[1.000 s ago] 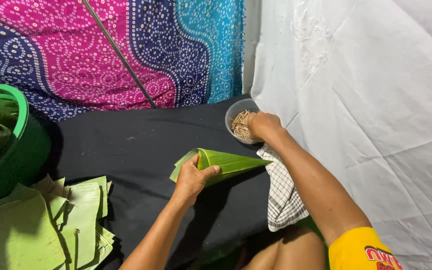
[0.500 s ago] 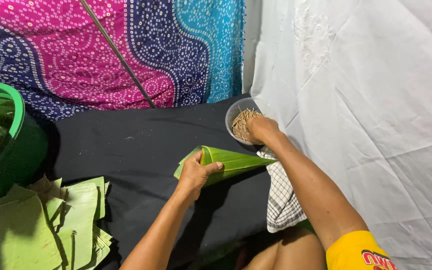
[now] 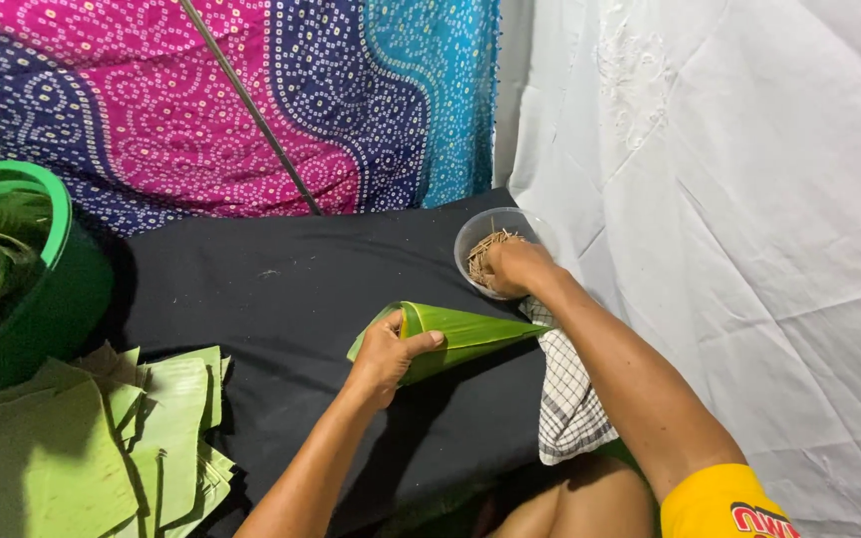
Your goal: Folding banana leaves into cone shapes and pinning them with small wooden sticks.
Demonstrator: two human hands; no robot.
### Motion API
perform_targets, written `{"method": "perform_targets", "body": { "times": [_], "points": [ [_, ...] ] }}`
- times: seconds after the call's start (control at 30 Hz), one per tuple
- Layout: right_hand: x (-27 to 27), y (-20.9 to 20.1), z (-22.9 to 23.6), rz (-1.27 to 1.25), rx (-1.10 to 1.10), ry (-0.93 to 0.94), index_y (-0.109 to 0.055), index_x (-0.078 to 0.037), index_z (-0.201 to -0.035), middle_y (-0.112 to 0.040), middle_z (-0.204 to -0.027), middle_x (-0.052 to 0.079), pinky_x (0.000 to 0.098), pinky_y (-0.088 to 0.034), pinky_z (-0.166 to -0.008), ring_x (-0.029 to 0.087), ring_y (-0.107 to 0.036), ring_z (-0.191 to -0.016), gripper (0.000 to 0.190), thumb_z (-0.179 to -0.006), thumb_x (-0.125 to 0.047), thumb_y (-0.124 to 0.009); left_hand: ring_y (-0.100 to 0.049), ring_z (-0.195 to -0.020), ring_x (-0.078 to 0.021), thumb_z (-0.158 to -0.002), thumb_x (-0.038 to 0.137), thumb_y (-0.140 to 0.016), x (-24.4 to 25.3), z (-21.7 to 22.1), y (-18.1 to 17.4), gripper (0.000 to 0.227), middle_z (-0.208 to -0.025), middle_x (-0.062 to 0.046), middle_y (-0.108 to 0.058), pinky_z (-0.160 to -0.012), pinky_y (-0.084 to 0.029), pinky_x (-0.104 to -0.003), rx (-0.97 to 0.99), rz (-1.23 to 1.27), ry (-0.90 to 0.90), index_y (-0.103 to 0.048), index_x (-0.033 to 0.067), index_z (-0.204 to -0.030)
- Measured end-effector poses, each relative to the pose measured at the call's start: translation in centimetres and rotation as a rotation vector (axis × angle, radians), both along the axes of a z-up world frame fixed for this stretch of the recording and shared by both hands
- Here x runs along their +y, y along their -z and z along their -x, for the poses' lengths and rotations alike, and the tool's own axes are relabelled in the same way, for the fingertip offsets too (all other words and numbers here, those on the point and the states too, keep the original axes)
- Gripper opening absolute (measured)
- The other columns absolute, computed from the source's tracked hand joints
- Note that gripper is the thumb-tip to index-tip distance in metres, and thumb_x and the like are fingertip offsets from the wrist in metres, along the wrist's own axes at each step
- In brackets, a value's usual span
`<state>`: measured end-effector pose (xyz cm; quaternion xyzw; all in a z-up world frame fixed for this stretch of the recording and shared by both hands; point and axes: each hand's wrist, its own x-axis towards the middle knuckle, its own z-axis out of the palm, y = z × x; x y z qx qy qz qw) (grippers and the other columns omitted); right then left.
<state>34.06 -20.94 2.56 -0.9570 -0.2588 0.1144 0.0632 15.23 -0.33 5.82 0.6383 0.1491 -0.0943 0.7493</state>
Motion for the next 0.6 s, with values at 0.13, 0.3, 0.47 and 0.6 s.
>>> {"method": "perform_targets", "body": {
  "times": [0.13,0.3,0.47,0.6],
  "points": [
    [-0.1,-2.3,0.7,-0.081,0.014,-0.018,-0.078,-0.013,-0.102,-0.074,-0.104,0.018,0.0487,-0.056,-0.086,0.037,-0.071,-0.099,0.019,-0.089,-0.022,-0.067,-0.075,-0.08,-0.0181,-0.083,0.002,-0.077,0.5,0.4,-0.3,0.024,-0.095,-0.012,-0.077,-0.074,-0.063,-0.033,0.003,0.037,0.014,-0.068,-0.0009,-0.104],
    [-1.2,-1.2,0.2,-0.345,-0.019,0.002,-0.073,-0.01,-0.097,-0.074,-0.095,0.019,0.0502,-0.054,-0.081,0.04,-0.069,-0.091,0.014,-0.088,-0.018,-0.066,-0.074,-0.079,-0.0202,-0.084,0.002,-0.076,0.7,0.0,1.2,0.023,-0.094,-0.013,-0.077,-0.074,-0.062,-0.035,0.01,0.055,0.028,-0.068,-0.0033,-0.105],
    [-2.1,-0.9,1.0,-0.473,-0.065,0.087,-0.071,-0.007,-0.087,-0.073,-0.086,0.018,0.0452,-0.055,-0.074,0.036,-0.07,-0.079,0.012,-0.084,-0.017,-0.067,-0.075,-0.081,-0.0203,-0.083,-0.001,-0.076,0.5,0.4,1.3,0.024,-0.096,-0.013,-0.077,-0.076,-0.062,-0.034,-0.017,0.044,0.008,-0.067,-0.0033,-0.105],
    [-2.0,-1.9,4.1,-0.801,0.117,0.187,-0.069,-0.002,-0.077,-0.072,-0.073,0.013,0.035,-0.055,-0.061,0.022,-0.068,-0.065,0.009,-0.079,-0.011,-0.071,-0.075,-0.085,-0.0202,-0.082,-0.005,-0.075,1.1,1.1,1.8,0.027,-0.099,-0.012,-0.077,-0.081,-0.061,-0.034,-0.055,0.004,-0.019,-0.067,-0.0031,-0.108]
  ]
}}
